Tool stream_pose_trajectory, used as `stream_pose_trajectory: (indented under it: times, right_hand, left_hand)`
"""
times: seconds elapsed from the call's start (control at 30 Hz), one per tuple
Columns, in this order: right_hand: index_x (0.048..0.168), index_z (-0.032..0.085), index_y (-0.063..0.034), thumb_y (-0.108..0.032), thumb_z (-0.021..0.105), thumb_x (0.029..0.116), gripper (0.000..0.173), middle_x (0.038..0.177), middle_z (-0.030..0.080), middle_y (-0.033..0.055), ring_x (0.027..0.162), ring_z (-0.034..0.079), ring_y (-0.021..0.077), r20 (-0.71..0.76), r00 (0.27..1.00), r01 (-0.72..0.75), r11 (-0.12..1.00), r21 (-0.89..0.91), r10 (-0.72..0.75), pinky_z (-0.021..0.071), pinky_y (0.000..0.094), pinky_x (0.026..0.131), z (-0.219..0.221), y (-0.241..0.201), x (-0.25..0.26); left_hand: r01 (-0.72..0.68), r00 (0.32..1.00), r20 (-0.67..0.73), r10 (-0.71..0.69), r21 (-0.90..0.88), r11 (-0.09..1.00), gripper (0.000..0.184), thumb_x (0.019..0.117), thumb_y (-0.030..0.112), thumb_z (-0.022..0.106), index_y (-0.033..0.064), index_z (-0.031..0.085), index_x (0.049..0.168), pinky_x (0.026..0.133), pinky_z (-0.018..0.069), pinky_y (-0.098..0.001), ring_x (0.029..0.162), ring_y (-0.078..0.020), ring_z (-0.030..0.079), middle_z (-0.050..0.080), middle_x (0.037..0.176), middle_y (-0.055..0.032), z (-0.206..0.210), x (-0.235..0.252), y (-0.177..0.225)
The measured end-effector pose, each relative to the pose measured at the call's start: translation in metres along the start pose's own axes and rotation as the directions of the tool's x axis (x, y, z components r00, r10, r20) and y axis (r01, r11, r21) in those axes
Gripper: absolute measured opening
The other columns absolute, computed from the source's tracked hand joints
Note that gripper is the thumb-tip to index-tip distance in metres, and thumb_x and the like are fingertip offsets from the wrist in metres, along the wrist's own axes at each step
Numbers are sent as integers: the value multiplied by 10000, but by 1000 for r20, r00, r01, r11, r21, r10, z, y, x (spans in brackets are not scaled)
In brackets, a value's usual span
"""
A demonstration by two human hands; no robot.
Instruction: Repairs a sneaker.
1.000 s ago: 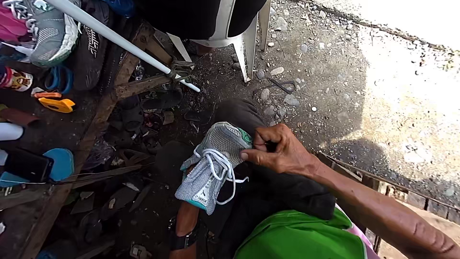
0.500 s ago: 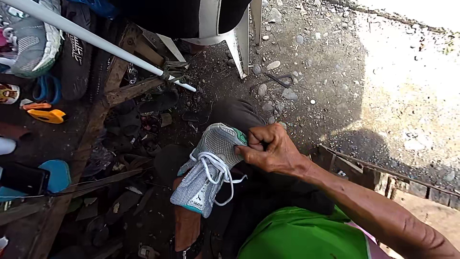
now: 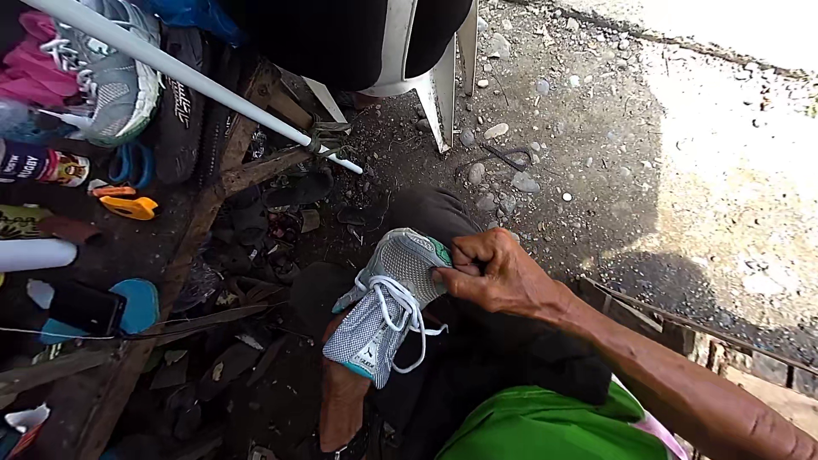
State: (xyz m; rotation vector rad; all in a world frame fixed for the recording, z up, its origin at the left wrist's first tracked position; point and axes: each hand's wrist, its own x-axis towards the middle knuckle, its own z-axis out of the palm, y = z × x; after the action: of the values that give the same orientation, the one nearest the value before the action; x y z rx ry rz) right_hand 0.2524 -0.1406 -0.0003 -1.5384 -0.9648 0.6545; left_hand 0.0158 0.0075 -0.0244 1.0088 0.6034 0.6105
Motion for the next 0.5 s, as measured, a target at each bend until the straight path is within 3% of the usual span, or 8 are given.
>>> stream_pose_trajectory:
  times: [0.1,0.2,0.27,0.33,0.43,0.5]
  right_hand:
    - [631,475,-142,-319,689,954,426,553,375,-95,503,335,-15,83,996,7,999,39,-10,244,200,481,-8,-2,7]
    - [638,483,-141,-315,698,950,416,558,385,-95,508,344,-21,122,993,1,999,48,-7,248,195,482,-8,-5,4]
    - [640,490,-135,-319,708,939,414,556,389,-87,505,349,-13,130,991,16,999,46,-22,250,201,478,-6,-5,6]
    - [665,503,-131,-327,705,939,393,570,400,-84,517,364,-11,142,989,35,999,26,-38,267,199,483,-7,-5,10]
    - [700,520,-139,-368,665,937,360,582,407,-66,532,396,40,244,970,35,992,-120,-5,307,265,503,-22,-9,17]
    - [794,625,-141,-424,663,940,321,626,497,-63,567,464,51,320,947,28,982,-186,33,372,292,533,-44,-17,22]
  left_hand:
    - [51,957,285,-50,3,999,453,907,488,688,207,719,1262,995,536,-254,1144,-49,664,727,1229,39,-3,11,7]
    - [125,961,259,-102,-73,990,364,807,405,814,239,764,1127,902,571,-204,1011,-8,702,764,1086,83,29,21,0]
    - [168,937,335,-101,-175,970,265,822,312,812,215,791,1068,885,572,-202,956,-11,715,776,1023,72,45,34,-6]
    - [258,890,428,-155,-196,946,218,839,197,802,148,795,1051,892,583,-246,940,-64,731,781,1003,7,56,52,-3]
    - [369,898,312,-310,-149,917,199,802,199,831,92,792,964,836,608,-305,860,-126,745,774,920,-63,69,60,5]
    - [356,910,277,-309,-137,925,193,819,196,822,79,790,970,837,613,-307,861,-129,747,774,924,-71,72,59,5]
